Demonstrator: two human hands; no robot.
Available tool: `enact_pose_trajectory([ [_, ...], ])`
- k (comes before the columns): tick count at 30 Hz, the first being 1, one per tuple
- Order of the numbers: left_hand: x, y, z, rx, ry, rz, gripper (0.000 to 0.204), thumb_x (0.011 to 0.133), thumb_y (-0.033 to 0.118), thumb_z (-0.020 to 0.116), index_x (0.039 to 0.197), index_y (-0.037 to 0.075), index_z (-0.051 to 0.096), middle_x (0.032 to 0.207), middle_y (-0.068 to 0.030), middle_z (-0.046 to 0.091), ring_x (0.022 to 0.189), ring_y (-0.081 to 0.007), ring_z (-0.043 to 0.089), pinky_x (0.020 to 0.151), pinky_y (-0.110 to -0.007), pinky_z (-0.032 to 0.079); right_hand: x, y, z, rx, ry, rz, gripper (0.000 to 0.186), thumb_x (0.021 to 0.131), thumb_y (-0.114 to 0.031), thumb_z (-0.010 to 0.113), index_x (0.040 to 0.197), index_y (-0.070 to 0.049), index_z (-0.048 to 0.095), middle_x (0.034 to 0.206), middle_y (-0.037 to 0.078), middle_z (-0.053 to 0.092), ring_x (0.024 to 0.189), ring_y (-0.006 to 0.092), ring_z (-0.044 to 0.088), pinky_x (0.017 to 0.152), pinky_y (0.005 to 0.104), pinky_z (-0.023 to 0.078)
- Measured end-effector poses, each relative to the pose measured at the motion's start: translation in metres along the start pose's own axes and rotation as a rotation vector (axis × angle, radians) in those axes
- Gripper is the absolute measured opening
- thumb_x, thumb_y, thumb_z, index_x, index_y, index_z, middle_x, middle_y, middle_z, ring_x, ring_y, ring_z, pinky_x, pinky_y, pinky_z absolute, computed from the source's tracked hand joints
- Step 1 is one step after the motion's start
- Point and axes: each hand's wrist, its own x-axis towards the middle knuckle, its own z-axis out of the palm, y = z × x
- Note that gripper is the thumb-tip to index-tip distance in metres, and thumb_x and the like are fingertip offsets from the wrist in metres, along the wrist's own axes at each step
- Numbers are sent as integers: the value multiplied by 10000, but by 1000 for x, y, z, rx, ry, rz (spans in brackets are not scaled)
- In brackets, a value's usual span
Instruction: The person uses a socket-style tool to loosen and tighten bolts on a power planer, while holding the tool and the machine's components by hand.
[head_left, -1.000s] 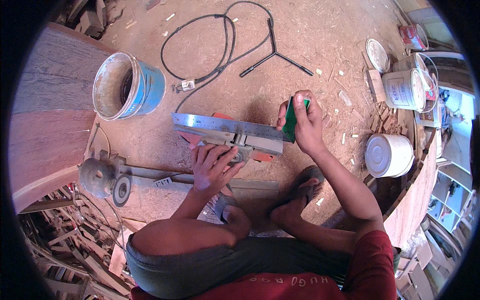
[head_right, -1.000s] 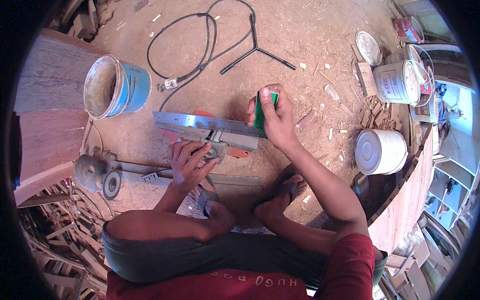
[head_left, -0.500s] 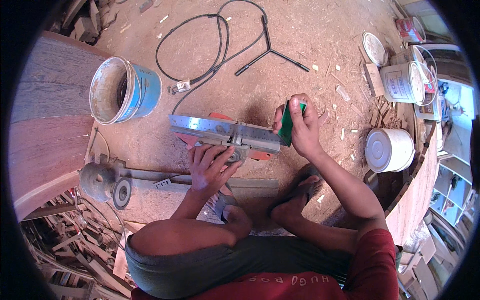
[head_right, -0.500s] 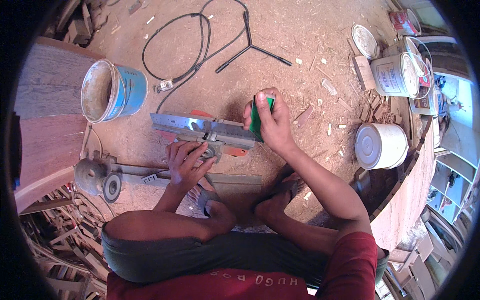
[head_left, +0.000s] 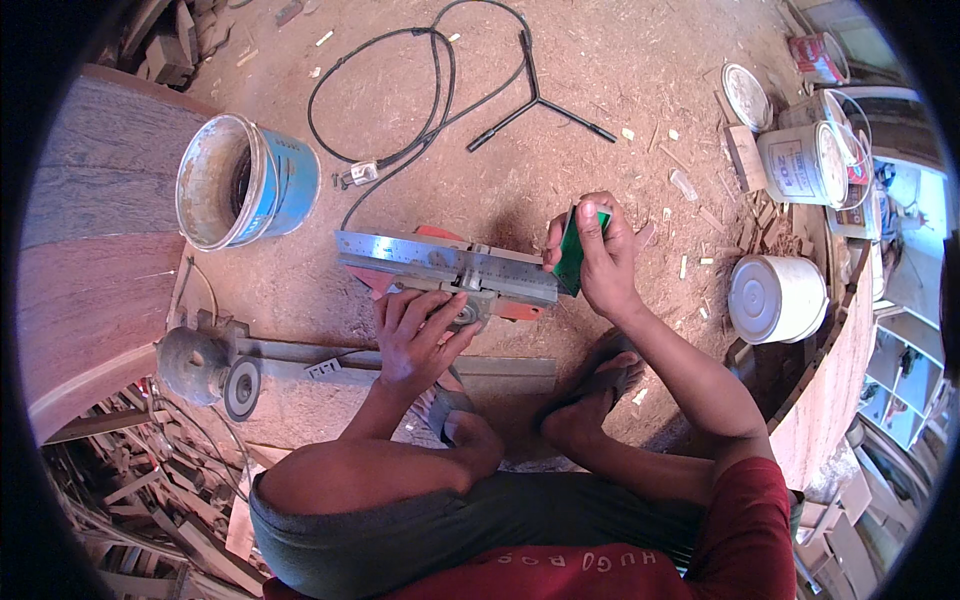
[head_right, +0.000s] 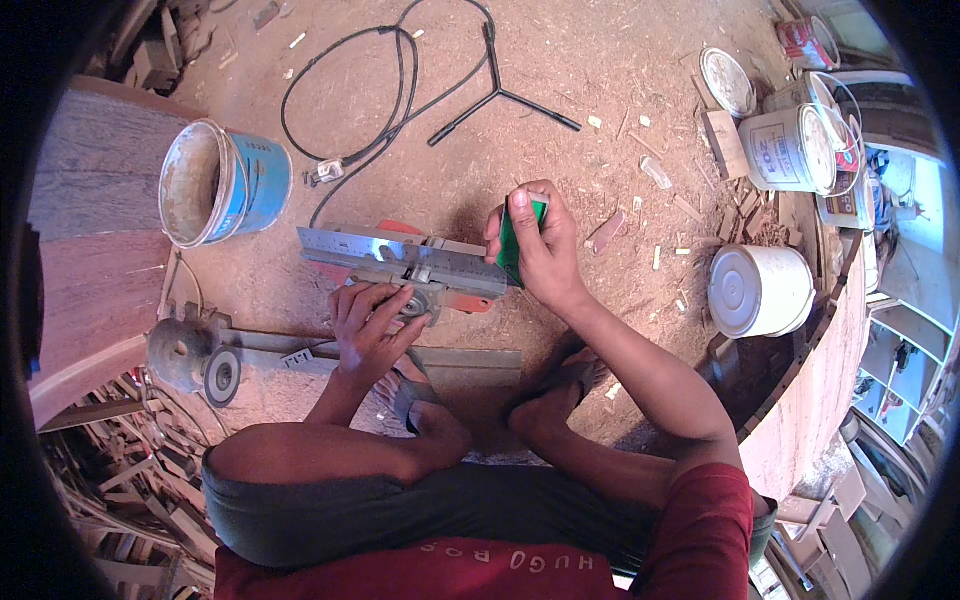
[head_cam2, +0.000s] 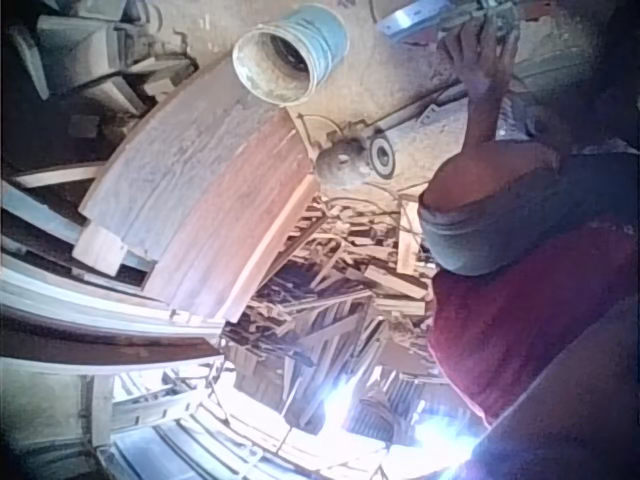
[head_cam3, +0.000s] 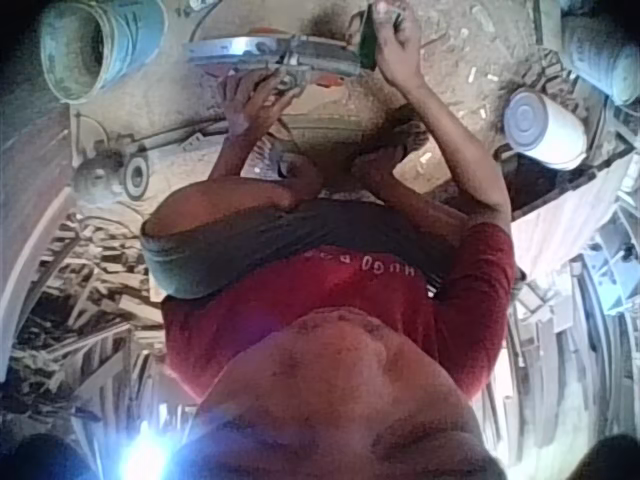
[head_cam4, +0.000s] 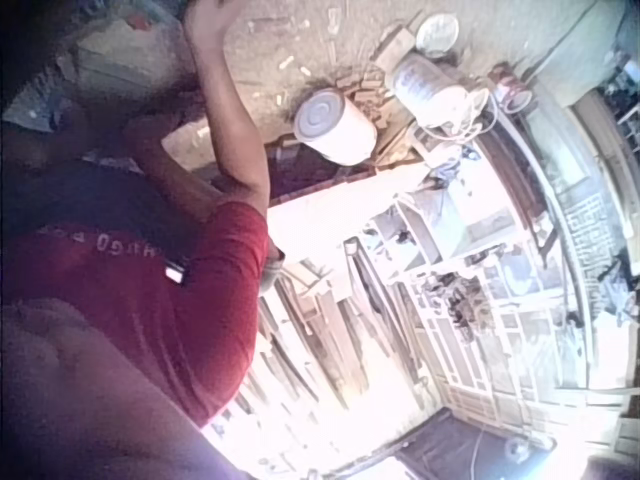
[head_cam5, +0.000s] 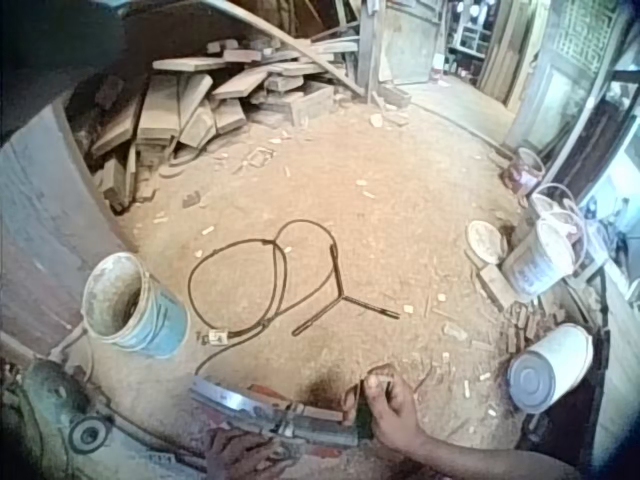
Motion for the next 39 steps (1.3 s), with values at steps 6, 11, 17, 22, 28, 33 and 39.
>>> enact_pose_trajectory([
  [6,-1,-1,-1,-10,-15,-7,542,652,224,948,1153,114,773,1095,-18,691,1046,-244,596,933,-443,427,0,-1,1,65,5,-6,250,1137,-313,469,1111,-65,444,821,94,650,638,130,631,593,301,558],
  [11,-2,-1,0,-12,-25,-3,530,665,207,938,1162,125,777,1114,-9,692,1053,-243,595,935,-441,430,0,0,1,53,12,6,256,1136,-319,469,1103,-67,442,813,93,649,636,129,630,592,301,558],
  [17,-2,-1,-1,-3,-45,11,543,668,189,928,1186,130,779,1139,-3,687,1065,-239,594,941,-442,436,0,-1,1,-39,14,11,277,1153,-355,396,1092,-88,440,803,124,647,619,172,635,601,309,554],
  [22,-1,-1,-2,-11,-54,11,538,667,177,918,1185,126,780,1140,-4,687,1065,-236,594,937,-442,436,1,-1,1,-22,12,11,279,1151,-359,405,1088,-89,442,805,124,648,618,170,635,598,312,558],
  [28,-1,-1,-4,-3,-69,18,530,668,165,909,1181,125,782,1142,-3,688,1062,-236,594,936,-441,434,1,-1,1,53,24,18,256,1136,-314,471,1080,-64,450,808,94,651,633,128,629,589,298,553],
  [33,-1,0,-3,-6,-68,19,529,667,159,904,1181,132,782,1141,4,687,1062,-234,595,940,-442,430,0,0,-1,56,18,2,256,1136,-312,473,1080,-63,454,809,97,651,631,128,628,587,299,552],
  [39,1,1,-6,32,-96,46,545,658,150,889,1192,164,782,1168,11,679,1075,-228,589,943,-447,428,0,1,-1,55,30,17,249,1135,-307,478,1083,-65,458,814,101,653,622,140,630,589,302,555],
])
